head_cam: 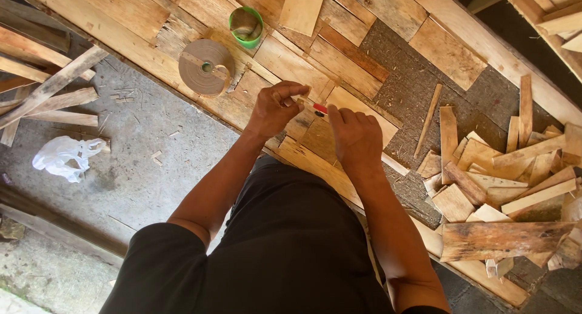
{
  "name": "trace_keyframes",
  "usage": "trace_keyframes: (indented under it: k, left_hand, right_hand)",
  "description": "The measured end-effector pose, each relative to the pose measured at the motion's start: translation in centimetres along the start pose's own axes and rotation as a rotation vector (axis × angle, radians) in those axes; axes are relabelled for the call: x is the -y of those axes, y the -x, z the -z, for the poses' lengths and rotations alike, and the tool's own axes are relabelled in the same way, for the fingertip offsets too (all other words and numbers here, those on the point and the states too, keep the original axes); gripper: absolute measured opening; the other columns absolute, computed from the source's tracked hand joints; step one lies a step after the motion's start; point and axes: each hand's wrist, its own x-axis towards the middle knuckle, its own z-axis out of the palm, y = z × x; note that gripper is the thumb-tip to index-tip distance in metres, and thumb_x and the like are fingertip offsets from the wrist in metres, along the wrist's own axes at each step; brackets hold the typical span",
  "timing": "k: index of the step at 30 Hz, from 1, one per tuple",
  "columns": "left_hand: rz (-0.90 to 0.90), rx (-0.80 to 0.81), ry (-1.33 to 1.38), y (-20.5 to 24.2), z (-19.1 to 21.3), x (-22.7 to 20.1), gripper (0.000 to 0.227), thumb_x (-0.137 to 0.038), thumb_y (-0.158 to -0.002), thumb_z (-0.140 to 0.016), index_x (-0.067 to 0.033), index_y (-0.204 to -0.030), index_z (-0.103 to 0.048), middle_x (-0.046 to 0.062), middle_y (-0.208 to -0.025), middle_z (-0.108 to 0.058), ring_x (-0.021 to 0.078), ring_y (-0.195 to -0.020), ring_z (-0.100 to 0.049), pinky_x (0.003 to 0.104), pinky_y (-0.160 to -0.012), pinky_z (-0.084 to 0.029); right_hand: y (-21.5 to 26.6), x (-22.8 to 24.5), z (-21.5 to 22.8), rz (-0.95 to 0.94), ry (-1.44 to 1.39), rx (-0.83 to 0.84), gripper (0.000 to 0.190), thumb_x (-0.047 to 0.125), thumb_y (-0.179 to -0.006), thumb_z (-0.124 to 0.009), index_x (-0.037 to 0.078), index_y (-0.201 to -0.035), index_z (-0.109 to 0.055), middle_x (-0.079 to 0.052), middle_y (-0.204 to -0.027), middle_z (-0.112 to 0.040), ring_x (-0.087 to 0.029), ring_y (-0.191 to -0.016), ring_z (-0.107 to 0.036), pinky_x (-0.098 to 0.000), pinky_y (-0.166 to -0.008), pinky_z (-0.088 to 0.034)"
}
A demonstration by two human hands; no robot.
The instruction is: The person is assembling small pieces of wood onto a panel to create a wood mosaic or decorative surface.
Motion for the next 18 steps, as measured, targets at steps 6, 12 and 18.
trace_keyframes:
  k: [6, 12, 18]
  left_hand:
    - [-0.073, -0.001, -0.018, -0.1, 0.8, -0.3, 0.042, 0.006, -0.088, -0.074, -0.0034, -0.129, -0.071, 0.006, -0.121, -0.068, 0.0039, -0.079, -0.058, 0.018, -0.069, -0.051]
    - [-0.078, -0.041, -0.054, 1.0, 0.1, -0.7, 0.067, 0.004, -0.088, -0.074, -0.0014, -0.150, -0.050, 0.006, -0.114, -0.064, 0.0046, -0.077, -0.056, 0.018, -0.069, -0.049]
    - [0.018, -0.029, 0.017, 1.7, -1.9, 1.1, 0.062, -0.006, -0.096, -0.073, 0.0030, -0.151, -0.044, 0.004, -0.098, -0.067, 0.0057, -0.073, -0.059, 0.020, -0.065, -0.052]
  right_hand:
    - [3.5, -3.2, -0.6, -0.407, -0.144, 0.179, 0.025, 0.000, -0.094, -0.060, 0.010, -0.115, -0.068, -0.014, -0.106, -0.070, -0.037, -0.082, -0.066, -0.0477, -0.069, -0.050]
    - [17.5, -12.7, -8.5, -0.660, -0.326, -0.029, 0.019, 0.006, -0.091, -0.066, 0.008, -0.110, -0.069, -0.018, -0.103, -0.067, -0.041, -0.094, -0.067, -0.0475, -0.084, -0.053]
    - [26.9, -15.7, -11.4, -1.026, -0.441, 0.322, 0.021, 0.016, -0.087, -0.072, 0.013, -0.108, -0.077, -0.015, -0.103, -0.078, -0.031, -0.093, -0.074, -0.0419, -0.082, -0.056]
